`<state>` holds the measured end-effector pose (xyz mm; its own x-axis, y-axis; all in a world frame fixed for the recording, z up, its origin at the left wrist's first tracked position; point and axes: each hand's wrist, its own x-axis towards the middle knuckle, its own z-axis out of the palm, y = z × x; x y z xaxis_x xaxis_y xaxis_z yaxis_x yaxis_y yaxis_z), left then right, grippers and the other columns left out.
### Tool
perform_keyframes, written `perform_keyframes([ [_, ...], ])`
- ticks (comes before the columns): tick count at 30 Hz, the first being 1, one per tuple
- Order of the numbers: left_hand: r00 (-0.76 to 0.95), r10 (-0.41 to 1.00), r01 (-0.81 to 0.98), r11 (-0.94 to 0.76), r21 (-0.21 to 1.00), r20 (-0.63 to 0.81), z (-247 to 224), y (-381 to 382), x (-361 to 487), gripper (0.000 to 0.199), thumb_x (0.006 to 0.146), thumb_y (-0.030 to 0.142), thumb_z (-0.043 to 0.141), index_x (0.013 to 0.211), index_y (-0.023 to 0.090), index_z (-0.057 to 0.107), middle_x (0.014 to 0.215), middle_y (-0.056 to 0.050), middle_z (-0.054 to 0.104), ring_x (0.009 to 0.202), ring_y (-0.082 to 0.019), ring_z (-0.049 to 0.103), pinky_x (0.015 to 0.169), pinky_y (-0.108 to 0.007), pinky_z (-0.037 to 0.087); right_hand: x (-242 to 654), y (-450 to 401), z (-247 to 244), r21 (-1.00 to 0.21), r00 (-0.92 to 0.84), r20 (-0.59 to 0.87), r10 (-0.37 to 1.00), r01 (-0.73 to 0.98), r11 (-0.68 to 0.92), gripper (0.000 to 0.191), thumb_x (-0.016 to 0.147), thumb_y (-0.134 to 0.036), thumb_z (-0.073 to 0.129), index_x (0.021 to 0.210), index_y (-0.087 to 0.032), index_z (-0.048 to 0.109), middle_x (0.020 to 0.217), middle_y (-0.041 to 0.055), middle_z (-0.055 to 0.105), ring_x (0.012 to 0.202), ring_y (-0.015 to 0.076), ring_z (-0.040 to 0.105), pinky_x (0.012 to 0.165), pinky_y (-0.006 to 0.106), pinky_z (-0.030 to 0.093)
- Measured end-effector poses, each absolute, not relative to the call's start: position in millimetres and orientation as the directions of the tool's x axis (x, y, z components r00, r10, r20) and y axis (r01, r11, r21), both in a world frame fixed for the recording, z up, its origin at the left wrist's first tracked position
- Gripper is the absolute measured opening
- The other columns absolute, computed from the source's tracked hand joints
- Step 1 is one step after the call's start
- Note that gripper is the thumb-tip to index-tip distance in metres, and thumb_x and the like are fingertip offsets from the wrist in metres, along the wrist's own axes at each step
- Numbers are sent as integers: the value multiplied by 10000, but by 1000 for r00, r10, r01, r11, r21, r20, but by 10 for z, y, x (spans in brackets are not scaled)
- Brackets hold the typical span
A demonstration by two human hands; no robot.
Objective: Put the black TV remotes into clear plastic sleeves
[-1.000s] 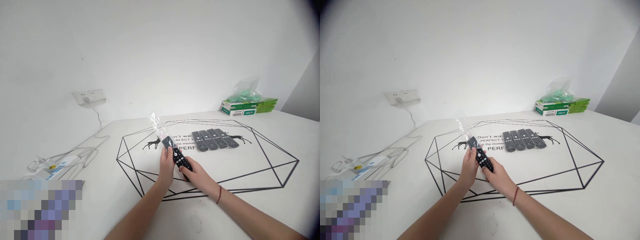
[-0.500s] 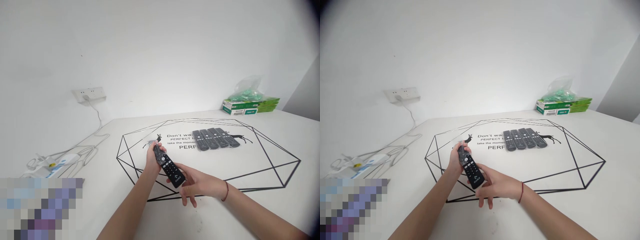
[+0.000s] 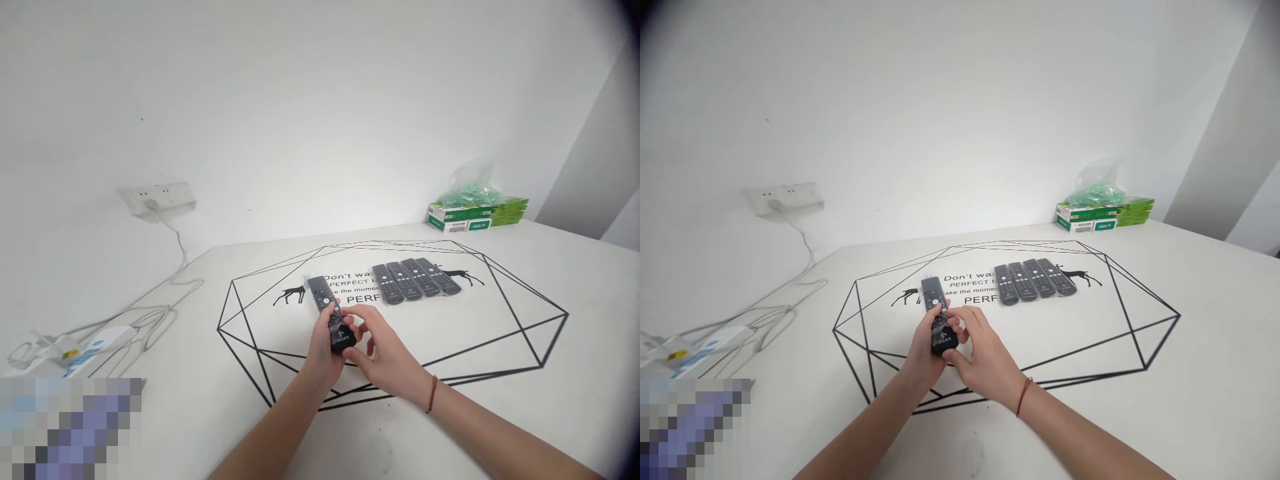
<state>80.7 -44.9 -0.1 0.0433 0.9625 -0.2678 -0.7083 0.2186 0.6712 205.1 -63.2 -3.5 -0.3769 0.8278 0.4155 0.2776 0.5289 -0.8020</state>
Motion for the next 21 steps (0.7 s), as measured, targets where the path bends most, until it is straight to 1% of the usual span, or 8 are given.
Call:
perform_keyframes([
  [3,126,962,-715,258,650,-242,-18,-482,858,239,769,381,601,847,177,504,622,29,479,510,-78,484,489,-192,401,2056,-601,-75,-759,-357,463,812,313,570,546,710,-70,526,1210,-270,431,1208,89,459,909,189,509,663,312,497],
  [5,168,954,-668,296,682,-250,-13,-520,907,252,780,398,585,764,162,500,610,24,474,509,-72,478,488,-185,386,2062,-572,-111,-746,-332,480,812,331,577,540,715,-57,502,1210,-258,427,1198,92,462,917,190,515,660,304,499],
  [7,192,943,-605,331,725,-270,-3,-560,951,282,786,418,574,719,156,496,601,19,477,512,-76,484,498,-189,386,2071,-548,-142,-738,-317,486,814,349,577,536,714,-39,476,1203,-251,428,1159,87,482,854,171,532,646,292,502],
  [11,200,946,-565,324,759,-255,11,-598,972,300,786,450,573,738,158,519,601,10,501,530,-96,512,514,-205,395,2097,-531,-155,-690,-317,504,803,411,596,520,718,-34,458,1193,-243,428,1127,78,517,727,139,542,637,291,507],
  [13,200,956,-587,292,755,-215,23,-593,950,283,788,444,580,800,163,548,653,0,540,572,-104,539,548,-215,420,2110,-529,-142,-642,-332,527,783,448,622,459,756,-69,459,1182,-240,440,1139,81,534,720,144,555,635,299,508],
  [16,171,975,-645,218,733,-139,55,-571,899,263,790,401,601,957,199,577,820,-8,601,689,-111,579,644,-232,464,2134,-512,-124,-554,-355,580,733,488,674,347,834,-147,437,1165,-245,477,1189,86,546,884,188,588,689,317,514],
  [18,162,981,-670,187,719,-104,81,-552,863,277,799,381,598,1029,229,572,942,-15,614,782,-122,594,705,-251,480,2151,-495,-118,-507,-362,610,705,505,698,327,867,-169,402,1169,-255,494,1236,79,538,1010,205,573,734,322,512],
  [21,174,978,-667,205,717,-118,109,-518,816,288,818,383,575,1071,248,562,1040,-34,618,867,-154,607,751,-295,493,2172,-485,-103,-500,-352,622,699,508,701,313,874,-164,369,1133,-253,522,1279,67,521,1075,202,555,735,307,510],
])
